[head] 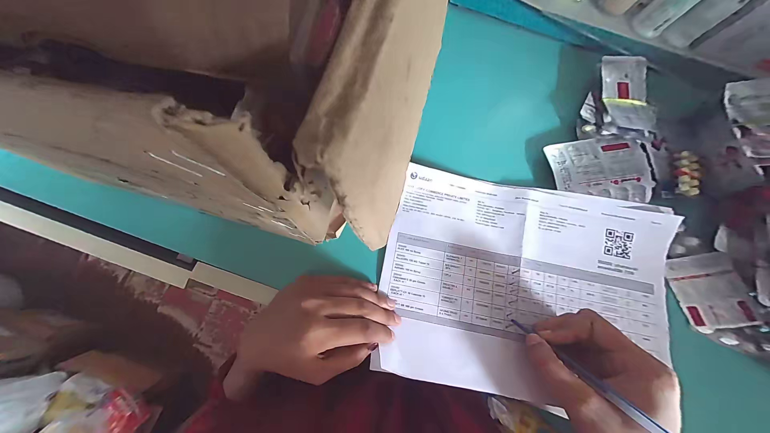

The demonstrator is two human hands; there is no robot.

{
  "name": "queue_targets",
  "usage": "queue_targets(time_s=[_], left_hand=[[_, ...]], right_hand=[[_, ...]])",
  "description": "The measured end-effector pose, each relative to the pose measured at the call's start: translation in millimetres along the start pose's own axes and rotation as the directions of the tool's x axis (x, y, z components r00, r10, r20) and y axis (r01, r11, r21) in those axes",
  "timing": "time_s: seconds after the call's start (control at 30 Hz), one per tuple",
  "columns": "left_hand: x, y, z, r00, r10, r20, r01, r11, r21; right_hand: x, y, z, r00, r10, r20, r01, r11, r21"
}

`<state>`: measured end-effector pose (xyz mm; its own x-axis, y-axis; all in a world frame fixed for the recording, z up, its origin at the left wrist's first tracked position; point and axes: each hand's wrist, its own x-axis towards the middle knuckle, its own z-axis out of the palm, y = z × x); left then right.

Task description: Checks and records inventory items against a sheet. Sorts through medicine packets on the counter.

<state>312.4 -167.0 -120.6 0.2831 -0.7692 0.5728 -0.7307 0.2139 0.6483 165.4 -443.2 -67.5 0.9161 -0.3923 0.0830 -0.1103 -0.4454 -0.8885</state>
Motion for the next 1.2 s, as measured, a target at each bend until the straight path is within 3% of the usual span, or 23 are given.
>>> queue_targets(time_s=[0.2, 0.4, 0.63, 0.77, 0.9, 0.97, 1.07, 1.13, 1.2], left_hand=[[-1, 0, 2, 0.999, -0.015, -0.039, 0.015, 1.0, -0.006], [2, 4, 1, 0.985, -0.155, -0.076, 0.15, 0.986, -0.071], [9, 10, -1, 0.953, -0.289, -0.089, 0.27, 0.946, -0.181], [13, 10, -4, 0.93, -0.357, -0.09, 0.326, 0.911, -0.254], [17, 9, -8, 0.919, -0.386, -0.08, 0.347, 0.889, -0.299], [22, 11, -7, 0.886, -0.446, -0.123, 0.401, 0.873, -0.28], [28, 13, -9, 0.847, -0.51, -0.148, 0.472, 0.85, -0.232], [32, 12, -14, 0.846, -0.519, -0.12, 0.483, 0.843, -0.238], [35, 13, -17, 0.844, -0.528, -0.091, 0.494, 0.833, -0.251]], right_hand=[[2, 10, 3, 0.997, -0.056, -0.054, 0.058, 0.998, 0.033], [2, 12, 1, 0.996, -0.049, -0.071, 0.055, 0.995, 0.086], [2, 13, 3, 0.995, -0.055, -0.079, 0.055, 0.999, -0.001], [3, 13, 6, 0.987, -0.024, -0.158, 0.025, 1.0, 0.007], [1, 13, -2, 0.981, -0.069, -0.182, 0.099, 0.981, 0.164], [-5, 13, -12, 0.965, -0.199, -0.169, 0.216, 0.972, 0.093], [-20, 12, -27, 0.938, -0.346, 0.019, 0.345, 0.93, -0.129], [-28, 12, -31, 0.9, -0.397, 0.177, 0.435, 0.84, -0.326], [-34, 13, -28, 0.876, -0.424, 0.23, 0.481, 0.736, -0.477]])
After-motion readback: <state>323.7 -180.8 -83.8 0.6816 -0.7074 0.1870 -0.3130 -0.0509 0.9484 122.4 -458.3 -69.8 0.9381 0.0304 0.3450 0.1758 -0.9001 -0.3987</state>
